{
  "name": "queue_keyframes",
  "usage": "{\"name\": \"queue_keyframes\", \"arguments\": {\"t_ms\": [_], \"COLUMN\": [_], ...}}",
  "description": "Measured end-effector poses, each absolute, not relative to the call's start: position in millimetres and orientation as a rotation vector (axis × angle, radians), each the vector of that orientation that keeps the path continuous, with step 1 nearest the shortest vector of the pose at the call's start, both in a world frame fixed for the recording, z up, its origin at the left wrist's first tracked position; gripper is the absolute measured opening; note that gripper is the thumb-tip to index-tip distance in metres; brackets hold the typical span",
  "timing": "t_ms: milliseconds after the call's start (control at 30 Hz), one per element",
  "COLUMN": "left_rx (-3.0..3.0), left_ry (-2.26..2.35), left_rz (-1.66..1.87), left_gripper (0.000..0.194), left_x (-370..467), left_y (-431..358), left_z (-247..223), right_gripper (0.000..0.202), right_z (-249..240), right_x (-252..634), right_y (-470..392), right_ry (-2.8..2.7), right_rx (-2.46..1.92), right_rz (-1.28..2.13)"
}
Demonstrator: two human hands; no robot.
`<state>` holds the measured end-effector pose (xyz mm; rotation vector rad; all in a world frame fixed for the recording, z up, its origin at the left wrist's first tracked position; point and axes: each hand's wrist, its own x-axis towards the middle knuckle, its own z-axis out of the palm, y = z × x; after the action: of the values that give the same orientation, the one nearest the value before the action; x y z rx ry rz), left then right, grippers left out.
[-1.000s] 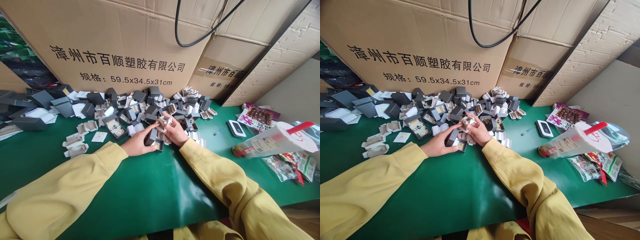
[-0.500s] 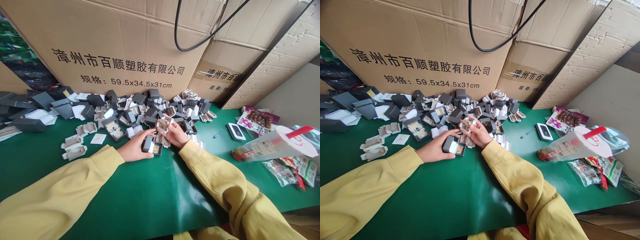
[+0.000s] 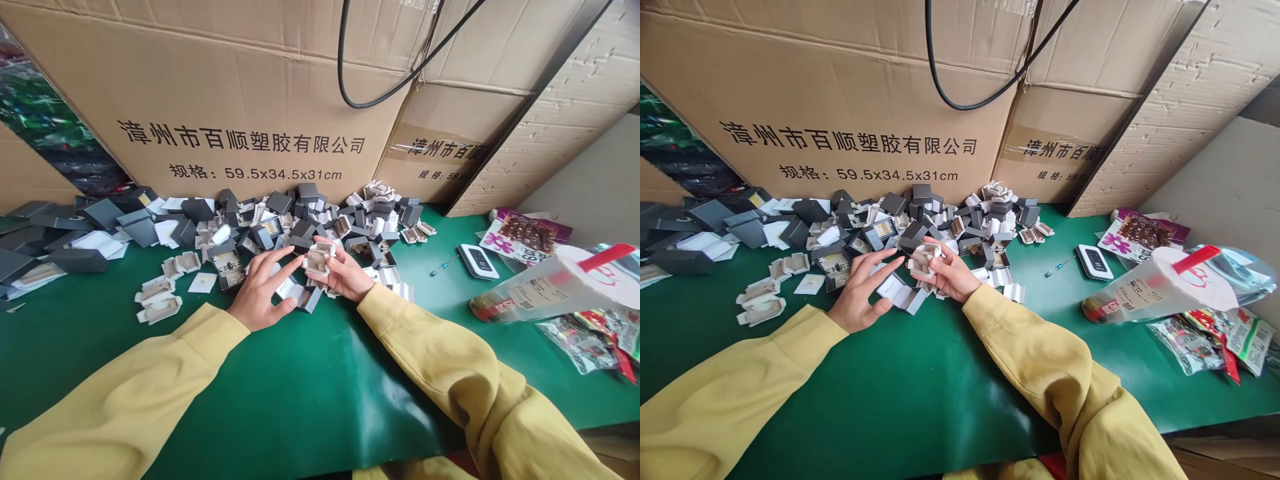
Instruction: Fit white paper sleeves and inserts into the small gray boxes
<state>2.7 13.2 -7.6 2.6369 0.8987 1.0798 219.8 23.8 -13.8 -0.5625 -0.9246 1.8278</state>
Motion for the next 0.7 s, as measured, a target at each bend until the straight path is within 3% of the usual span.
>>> {"name": "queue_keyframes", "arguments": {"t_ms": [300,567,700], "left_rx": [2.829,2.754,2.714], "left_ry": [1.03,1.074,1.033], "left_rz": [0.955,1.399,1.476], "left_gripper": [0.052,0.019,0.015], "left_x": [12,30,31], "left_y": [14,12,13], "left_z": [-13,-12,-13], "right_gripper": [0.056,0.065,0.061], "right_z": [-17,-20,-22], "right_x": [215,207,205], "right_y": [23,19,19], "right_ry": [-0.939,-1.02,-1.026], "right_rx": [-0.545,-0.605,-0.648], "right_rz": [1.834,1.742,1.7]}}
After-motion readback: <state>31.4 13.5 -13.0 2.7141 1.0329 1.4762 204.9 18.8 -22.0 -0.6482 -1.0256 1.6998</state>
